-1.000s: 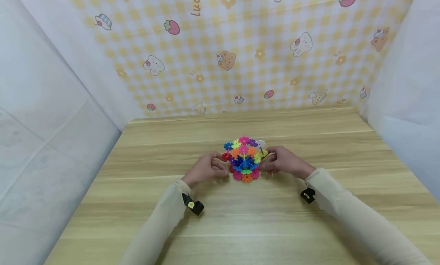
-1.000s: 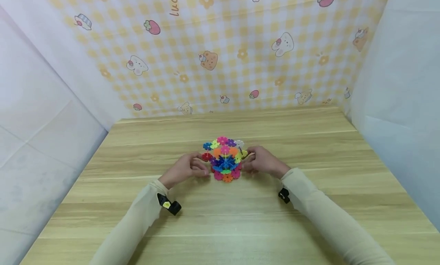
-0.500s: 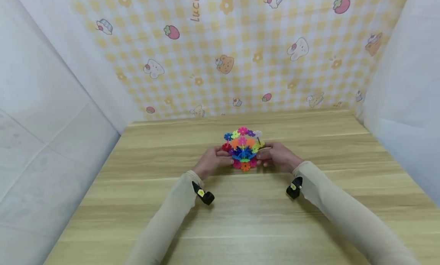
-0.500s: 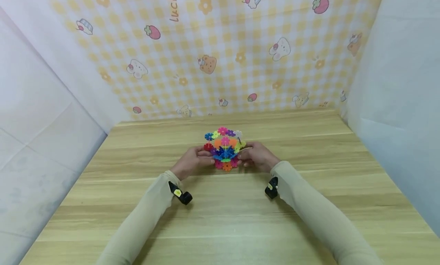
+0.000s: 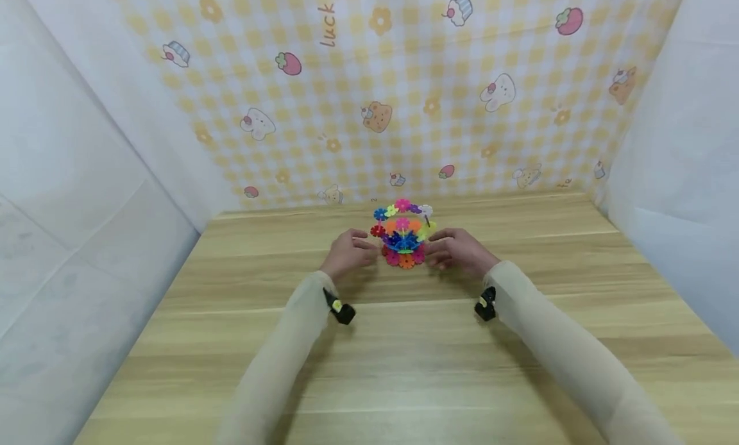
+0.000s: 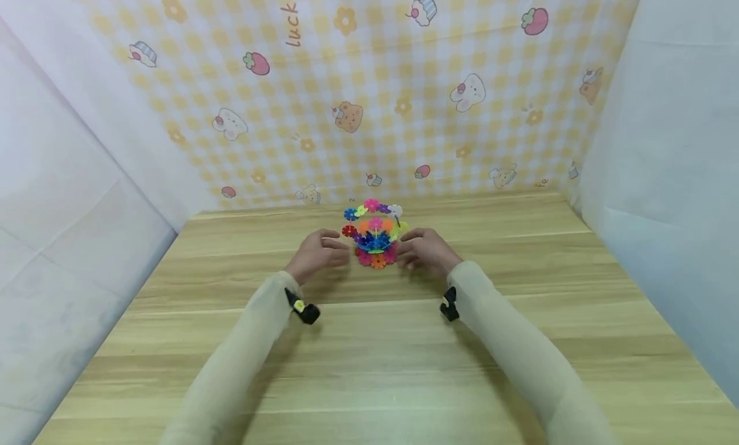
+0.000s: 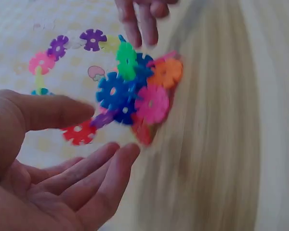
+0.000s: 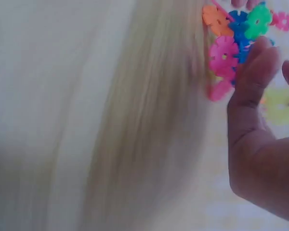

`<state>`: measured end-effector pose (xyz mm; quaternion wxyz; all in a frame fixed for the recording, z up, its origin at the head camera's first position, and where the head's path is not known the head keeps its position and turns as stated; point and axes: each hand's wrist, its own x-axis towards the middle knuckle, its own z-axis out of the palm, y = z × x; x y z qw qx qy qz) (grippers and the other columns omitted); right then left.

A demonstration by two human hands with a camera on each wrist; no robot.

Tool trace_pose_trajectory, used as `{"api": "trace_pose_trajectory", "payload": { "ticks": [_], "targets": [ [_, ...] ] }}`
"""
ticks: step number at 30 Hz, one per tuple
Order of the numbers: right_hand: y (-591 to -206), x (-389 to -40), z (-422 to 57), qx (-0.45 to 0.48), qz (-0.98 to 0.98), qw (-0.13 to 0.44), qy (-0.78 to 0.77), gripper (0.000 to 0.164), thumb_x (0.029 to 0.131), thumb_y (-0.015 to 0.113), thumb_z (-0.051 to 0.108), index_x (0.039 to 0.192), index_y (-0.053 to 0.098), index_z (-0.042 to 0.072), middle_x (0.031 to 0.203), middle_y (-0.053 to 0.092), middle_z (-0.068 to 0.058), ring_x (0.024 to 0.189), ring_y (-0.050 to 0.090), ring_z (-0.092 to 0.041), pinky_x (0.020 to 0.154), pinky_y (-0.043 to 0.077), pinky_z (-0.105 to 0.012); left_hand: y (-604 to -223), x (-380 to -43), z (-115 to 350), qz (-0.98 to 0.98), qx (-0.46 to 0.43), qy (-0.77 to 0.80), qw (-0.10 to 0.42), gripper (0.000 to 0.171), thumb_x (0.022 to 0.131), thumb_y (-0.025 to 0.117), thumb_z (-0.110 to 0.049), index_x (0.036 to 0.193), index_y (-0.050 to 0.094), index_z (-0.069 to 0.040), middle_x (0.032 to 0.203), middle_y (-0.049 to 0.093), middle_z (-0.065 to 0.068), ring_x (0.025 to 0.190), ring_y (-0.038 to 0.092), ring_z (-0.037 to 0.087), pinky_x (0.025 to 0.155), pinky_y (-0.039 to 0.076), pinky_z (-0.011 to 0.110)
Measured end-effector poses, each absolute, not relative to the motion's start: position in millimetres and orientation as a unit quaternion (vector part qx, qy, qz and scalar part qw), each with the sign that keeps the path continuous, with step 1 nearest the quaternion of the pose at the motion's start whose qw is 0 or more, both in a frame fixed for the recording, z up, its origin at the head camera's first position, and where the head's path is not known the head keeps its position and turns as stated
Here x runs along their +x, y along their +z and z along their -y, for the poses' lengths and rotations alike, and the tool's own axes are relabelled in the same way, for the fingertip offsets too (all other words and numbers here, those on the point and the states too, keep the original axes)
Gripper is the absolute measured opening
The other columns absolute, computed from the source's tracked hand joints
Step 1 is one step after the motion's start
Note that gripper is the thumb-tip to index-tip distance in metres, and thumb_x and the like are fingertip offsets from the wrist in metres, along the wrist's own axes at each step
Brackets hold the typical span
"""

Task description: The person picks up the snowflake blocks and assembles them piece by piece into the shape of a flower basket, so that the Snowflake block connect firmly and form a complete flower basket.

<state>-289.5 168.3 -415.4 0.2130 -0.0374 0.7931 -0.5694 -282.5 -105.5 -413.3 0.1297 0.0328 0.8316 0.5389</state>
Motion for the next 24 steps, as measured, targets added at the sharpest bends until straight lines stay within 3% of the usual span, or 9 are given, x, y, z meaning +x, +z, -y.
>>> {"api": "trace_pose_trajectory", "payload": {
  "ticks": [2,4,6,8,10,12,16,24],
  "targets": [
    [-408.7,-274.9,-173.0,-0.096,-0.869,0.160,-0.458,0.050,0.103,0.054,0.024,0.143,0.044,-0.005,0.125,0.067,-0.025,0.099,0.072,-0.028,0.081,0.060,-0.037,-407.3,-268.0,116.6,-0.881,0.071,0.459,0.088,0.054,0.098,0.064,-0.023,0.145,0.047,-0.004,0.142,0.059,0.017,0.129,0.059,0.036,0.107,0.050,0.050],
    [-402.5,-260.1,-177.3,-0.138,-0.937,0.084,-0.310,0.056,0.103,0.053,0.034,0.143,0.045,-0.003,0.128,0.065,-0.029,0.112,0.066,-0.041,0.090,0.057,-0.051,-402.8,-253.9,126.4,-0.933,0.110,0.341,0.043,0.056,0.101,0.058,-0.039,0.148,0.047,-0.011,0.154,0.046,0.018,0.140,0.047,0.043,0.109,0.044,0.060],
    [-399.0,-247.6,-180.4,-0.156,-0.974,0.009,-0.165,0.067,0.101,0.053,0.047,0.148,0.043,0.001,0.135,0.060,-0.031,0.127,0.054,-0.052,0.096,0.051,-0.064,-401.0,-242.8,132.6,-0.964,0.140,0.227,0.018,0.065,0.101,0.048,-0.055,0.155,0.038,-0.020,0.165,0.025,0.021,0.149,0.025,0.053,0.111,0.033,0.072],
    [-398.5,-239.1,-182.0,-0.155,-0.985,-0.029,-0.071,0.078,0.097,0.051,0.060,0.154,0.037,0.009,0.145,0.049,-0.033,0.138,0.036,-0.062,0.098,0.041,-0.077,-402.2,-235.7,135.9,-0.979,0.155,0.135,0.008,0.077,0.097,0.039,-0.070,0.160,0.024,-0.029,0.168,0.005,0.024,0.149,0.006,0.061,0.107,0.023,0.082],
    [-402.3,-233.8,-182.9,-0.148,-0.988,-0.040,-0.009,0.087,0.092,0.048,0.072,0.158,0.031,0.018,0.153,0.037,-0.035,0.141,0.020,-0.068,0.097,0.031,-0.085,-405.1,-232.7,136.7,-0.986,0.153,0.070,0.009,0.086,0.090,0.034,-0.082,0.161,0.015,-0.037,0.168,-0.003,0.025,0.146,-0.003,0.064,0.103,0.018,0.087],
    [-408.5,-231.8,-183.1,-0.142,-0.989,-0.041,0.016,0.094,0.087,0.046,0.080,0.159,0.028,0.024,0.156,0.030,-0.036,0.141,0.015,-0.070,0.097,0.025,-0.088,-408.7,-232.8,137.2,-0.989,0.145,0.033,0.012,0.094,0.084,0.034,-0.089,0.160,0.010,-0.041,0.167,-0.004,0.027,0.145,-0.005,0.065,0.100,0.015,0.090],
    [-421.7,-231.3,-182.0,-0.135,-0.989,-0.046,0.038,0.102,0.079,0.044,0.089,0.160,0.026,0.028,0.156,0.029,-0.038,0.140,0.016,-0.071,0.096,0.023,-0.090,-414.5,-234.4,138.3,-0.991,0.136,0.009,0.013,0.101,0.076,0.039,-0.094,0.160,0.012,-0.043,0.168,-0.002,0.026,0.146,-0.004,0.064,0.099,0.014,0.091],
    [-425.6,-230.7,-180.5,-0.136,-0.989,-0.050,0.036,0.105,0.078,0.047,0.089,0.160,0.024,0.028,0.155,0.030,-0.039,0.139,0.016,-0.072,0.096,0.022,-0.090,-417.0,-233.3,138.0,-0.991,0.135,0.011,0.014,0.104,0.075,0.039,-0.095,0.160,0.011,-0.042,0.168,-0.003,0.026,0.146,-0.003,0.064,0.099,0.015,0.091]
  ]
}}
